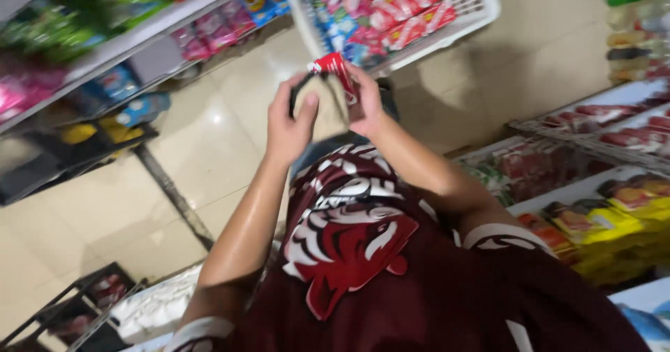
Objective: Wiping down boxes of floor wax with a cloth and organizing them in a basket and on shelves.
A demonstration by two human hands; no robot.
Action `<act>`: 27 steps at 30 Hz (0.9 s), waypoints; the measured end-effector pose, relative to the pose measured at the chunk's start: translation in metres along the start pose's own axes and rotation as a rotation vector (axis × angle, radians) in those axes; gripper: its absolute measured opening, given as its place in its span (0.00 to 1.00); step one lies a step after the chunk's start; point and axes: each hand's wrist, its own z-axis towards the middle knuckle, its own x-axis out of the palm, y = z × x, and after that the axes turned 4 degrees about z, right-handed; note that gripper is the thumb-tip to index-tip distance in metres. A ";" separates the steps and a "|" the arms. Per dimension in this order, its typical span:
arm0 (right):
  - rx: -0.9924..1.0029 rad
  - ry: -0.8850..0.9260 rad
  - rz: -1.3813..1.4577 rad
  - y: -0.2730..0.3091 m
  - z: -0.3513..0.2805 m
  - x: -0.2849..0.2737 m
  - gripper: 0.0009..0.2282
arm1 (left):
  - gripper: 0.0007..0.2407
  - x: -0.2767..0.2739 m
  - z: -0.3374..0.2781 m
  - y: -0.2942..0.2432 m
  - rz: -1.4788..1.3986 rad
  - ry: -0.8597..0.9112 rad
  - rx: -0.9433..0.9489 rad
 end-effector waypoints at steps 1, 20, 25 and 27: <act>0.011 0.012 -0.005 -0.015 0.002 0.007 0.11 | 0.14 -0.016 0.003 -0.010 0.008 -0.015 0.002; -0.050 0.406 -0.045 -0.103 -0.033 0.141 0.17 | 0.17 -0.126 -0.024 -0.068 0.412 -0.257 0.446; 0.158 0.378 -0.035 -0.107 -0.037 0.127 0.20 | 0.15 -0.137 -0.008 -0.088 0.419 -0.406 0.439; 0.105 0.424 -0.064 -0.098 -0.036 0.128 0.20 | 0.15 -0.131 -0.008 -0.091 0.374 -0.420 0.401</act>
